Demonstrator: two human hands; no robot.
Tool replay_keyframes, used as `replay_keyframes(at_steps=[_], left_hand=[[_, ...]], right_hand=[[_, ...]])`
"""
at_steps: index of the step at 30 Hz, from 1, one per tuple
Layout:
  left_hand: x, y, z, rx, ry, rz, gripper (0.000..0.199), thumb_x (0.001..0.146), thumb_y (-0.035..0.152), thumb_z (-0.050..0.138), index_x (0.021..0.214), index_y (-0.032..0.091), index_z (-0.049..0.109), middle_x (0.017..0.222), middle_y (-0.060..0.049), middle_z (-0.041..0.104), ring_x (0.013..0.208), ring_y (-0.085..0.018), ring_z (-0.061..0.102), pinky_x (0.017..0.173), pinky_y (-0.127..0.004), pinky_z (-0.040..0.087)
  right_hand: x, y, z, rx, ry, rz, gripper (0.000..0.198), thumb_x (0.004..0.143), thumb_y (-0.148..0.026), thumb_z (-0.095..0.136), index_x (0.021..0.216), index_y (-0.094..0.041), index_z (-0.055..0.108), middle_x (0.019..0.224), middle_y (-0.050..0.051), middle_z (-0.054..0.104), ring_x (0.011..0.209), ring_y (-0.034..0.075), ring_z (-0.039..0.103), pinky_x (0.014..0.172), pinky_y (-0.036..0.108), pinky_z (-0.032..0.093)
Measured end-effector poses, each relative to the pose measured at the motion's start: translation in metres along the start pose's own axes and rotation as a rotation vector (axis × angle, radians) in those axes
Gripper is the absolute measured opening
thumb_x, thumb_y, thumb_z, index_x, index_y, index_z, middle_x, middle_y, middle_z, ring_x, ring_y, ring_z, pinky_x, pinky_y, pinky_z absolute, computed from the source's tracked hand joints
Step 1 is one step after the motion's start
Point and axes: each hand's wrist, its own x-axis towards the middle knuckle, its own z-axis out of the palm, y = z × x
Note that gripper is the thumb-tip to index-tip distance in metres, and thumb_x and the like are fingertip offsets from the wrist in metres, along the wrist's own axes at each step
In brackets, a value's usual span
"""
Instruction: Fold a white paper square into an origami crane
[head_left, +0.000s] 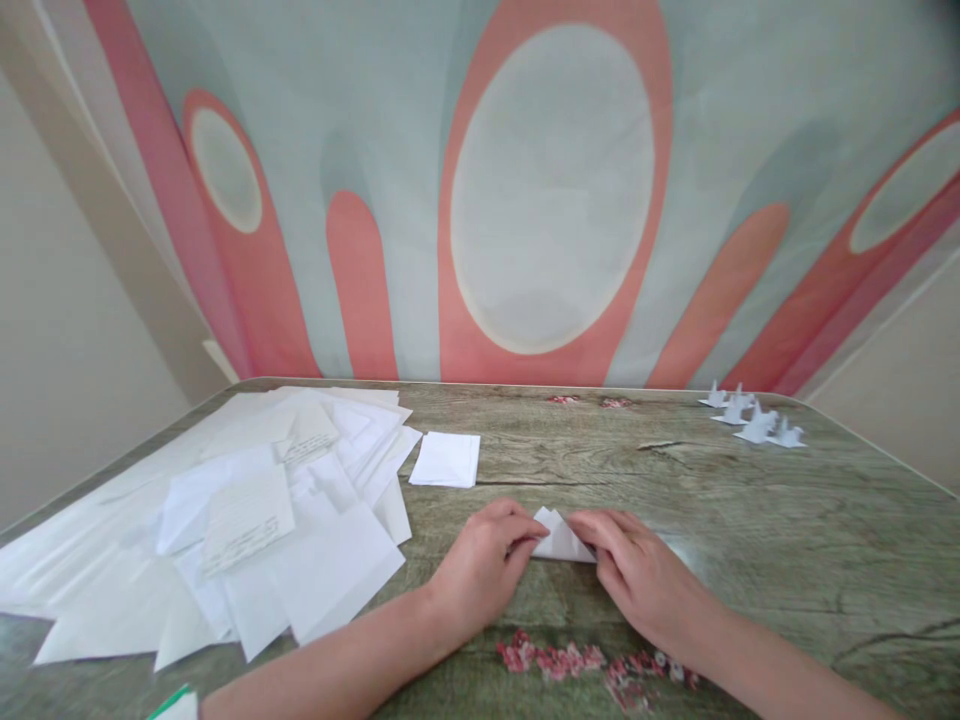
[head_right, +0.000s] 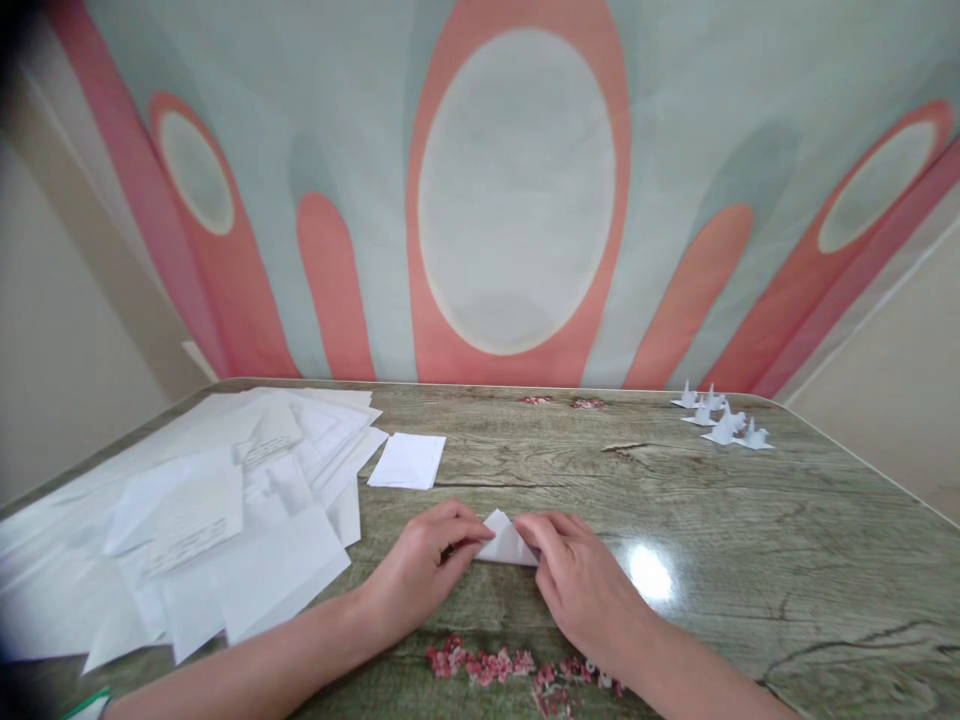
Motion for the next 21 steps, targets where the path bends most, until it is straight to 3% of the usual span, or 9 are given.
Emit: replay_keyframes(at_steps=[3, 7, 21], left_hand=[[0.002, -0.002, -0.001, -0.022, 0.015, -0.031, 0.023, 0.08, 0.008, 0.05, 0.09, 0.019, 0.068, 0.085, -0.003, 0.062, 0.081, -0.013, 0.058, 0.075, -0.022, 0.045], [0.004, -0.001, -0.004, 0.031, 0.011, -0.064, 0.021, 0.08, 0.01, 0.05, 0.086, 0.02, 0.067, 0.082, -0.002, 0.063, 0.08, -0.015, 0.058, 0.077, -0.025, 0.043], [0.004, -0.002, -0.003, 0.182, 0.021, -0.117, 0.022, 0.079, 0.011, 0.047, 0.084, 0.024, 0.064, 0.085, 0.001, 0.066, 0.085, -0.018, 0.056, 0.081, -0.034, 0.037]], right_hand=[[0.0, 0.001, -0.002, -0.041, 0.004, -0.078, 0.055, 0.075, 0.001, 0.034, 0.123, -0.021, 0.046, 0.108, 0.006, 0.059, 0.099, 0.019, 0.052, 0.085, 0.037, 0.044], [0.001, 0.004, -0.002, -0.052, 0.017, -0.154, 0.054, 0.074, 0.004, 0.032, 0.118, -0.02, 0.053, 0.103, 0.006, 0.062, 0.097, 0.019, 0.053, 0.083, 0.035, 0.046], [0.003, 0.013, 0.002, 0.074, 0.056, -0.179, 0.052, 0.079, 0.0, 0.031, 0.119, -0.022, 0.055, 0.101, 0.006, 0.065, 0.095, 0.02, 0.054, 0.081, 0.038, 0.048]])
